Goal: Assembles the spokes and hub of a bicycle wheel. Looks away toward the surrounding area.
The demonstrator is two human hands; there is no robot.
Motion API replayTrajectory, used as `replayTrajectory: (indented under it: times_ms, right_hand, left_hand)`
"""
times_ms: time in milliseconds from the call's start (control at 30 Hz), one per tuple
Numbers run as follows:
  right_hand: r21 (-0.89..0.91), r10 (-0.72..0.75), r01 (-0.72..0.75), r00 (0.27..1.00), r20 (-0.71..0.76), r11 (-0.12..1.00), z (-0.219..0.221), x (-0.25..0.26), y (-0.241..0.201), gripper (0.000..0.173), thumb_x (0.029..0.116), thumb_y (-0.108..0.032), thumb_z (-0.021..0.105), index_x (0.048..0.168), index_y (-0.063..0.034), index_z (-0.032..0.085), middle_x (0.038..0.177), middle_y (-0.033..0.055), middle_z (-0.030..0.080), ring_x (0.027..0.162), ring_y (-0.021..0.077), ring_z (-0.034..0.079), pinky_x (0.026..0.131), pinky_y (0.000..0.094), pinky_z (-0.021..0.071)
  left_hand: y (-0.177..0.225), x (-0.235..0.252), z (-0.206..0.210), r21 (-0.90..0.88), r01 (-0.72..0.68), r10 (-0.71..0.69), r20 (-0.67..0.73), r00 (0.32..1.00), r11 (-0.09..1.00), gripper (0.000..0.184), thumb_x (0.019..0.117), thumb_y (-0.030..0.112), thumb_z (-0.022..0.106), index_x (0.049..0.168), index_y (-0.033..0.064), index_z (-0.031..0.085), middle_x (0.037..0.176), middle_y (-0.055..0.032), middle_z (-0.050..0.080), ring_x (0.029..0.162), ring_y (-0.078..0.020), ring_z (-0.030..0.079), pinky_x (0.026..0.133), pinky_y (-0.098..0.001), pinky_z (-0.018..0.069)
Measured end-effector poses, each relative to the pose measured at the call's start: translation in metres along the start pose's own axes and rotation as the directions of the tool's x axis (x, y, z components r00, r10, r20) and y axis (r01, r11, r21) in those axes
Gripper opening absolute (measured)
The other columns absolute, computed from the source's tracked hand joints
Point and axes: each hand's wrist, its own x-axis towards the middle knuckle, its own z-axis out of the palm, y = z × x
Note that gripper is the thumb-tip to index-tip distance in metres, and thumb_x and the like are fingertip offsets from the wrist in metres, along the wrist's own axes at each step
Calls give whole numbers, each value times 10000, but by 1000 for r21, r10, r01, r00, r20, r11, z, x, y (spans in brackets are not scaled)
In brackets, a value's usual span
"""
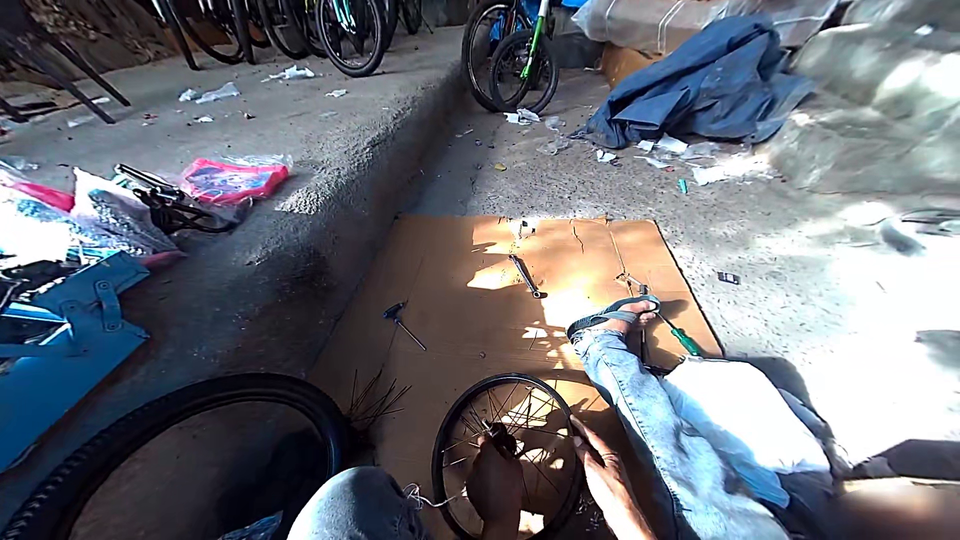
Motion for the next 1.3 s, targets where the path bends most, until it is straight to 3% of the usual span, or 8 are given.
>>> replayTrajectory:
  times_ms: [67,200,433,667,900,1067,1200,1300]
  right_hand:
    - [0,55,-55,998,14,998,-3,-1,-3,276,1023,-148,583,1252,-102,731,1266,38,717,1193,104,648,1058,324,504]
    - [-220,176,-145,976,129,965,-11,-6,-15,458,946,-512,676,1165,-116,748,1136,75,726,1107,182,663,1014,438,507]
    - [-532,239,-22,908,343,847,-19,1,-10,359,998,-423,621,1039,-91,752,1091,146,687,1037,282,657,940,503,513]
    - [-455,196,-14,914,355,890,-23,0,-3,247,979,-319,676,1046,-99,766,1031,99,719,989,212,675,934,438,527]
    - [-436,238,-125,947,216,891,-14,0,0,258,980,-310,674,1046,-70,742,1062,140,697,1008,255,662,931,484,515]
    - [-408,269,-164,938,216,898,-21,4,4,258,993,-285,661,1080,-54,738,1068,143,709,1024,247,664,956,471,507]
    - [-383,283,-187,935,213,905,-24,4,9,253,996,-275,660,1085,-50,736,1050,141,714,1014,239,666,957,460,504]
    - [-399,285,-174,929,238,900,-23,4,10,251,1005,-284,647,1056,-53,731,988,130,707,945,231,664,897,456,513]
  left_hand:
    - [2,0,9,-347,28,26,151,988,938,324,1065,255,506,1239,21,649,1025,-152,742,894,-276,742,792,-477,611]
    - [8,-11,30,-846,353,47,403,914,400,345,1115,239,454,1232,-72,548,915,-213,725,716,-286,731,653,-421,624]
    - [1,-3,50,-819,263,154,388,909,509,393,1134,276,408,1230,-66,575,931,-200,747,736,-274,754,682,-407,641]
    - [4,0,54,-838,207,217,354,910,504,367,1127,258,432,1185,-53,617,927,-179,748,729,-246,745,678,-389,633]
    - [1,13,45,-947,321,-192,313,930,12,305,1101,159,405,1179,-76,583,988,-204,628,785,-251,625,712,-389,557]
    - [-1,36,34,-877,335,-35,368,929,-344,341,1077,118,390,1404,34,437,1056,-132,543,784,-184,569,675,-308,518]
    - [2,45,36,-850,363,69,365,928,-382,265,1113,232,348,947,90,497,679,-15,515,524,-100,517,505,-229,487]
    - [3,46,30,-838,356,26,380,924,-414,221,1117,241,373,1033,81,500,745,-26,531,568,-95,548,542,-217,516]
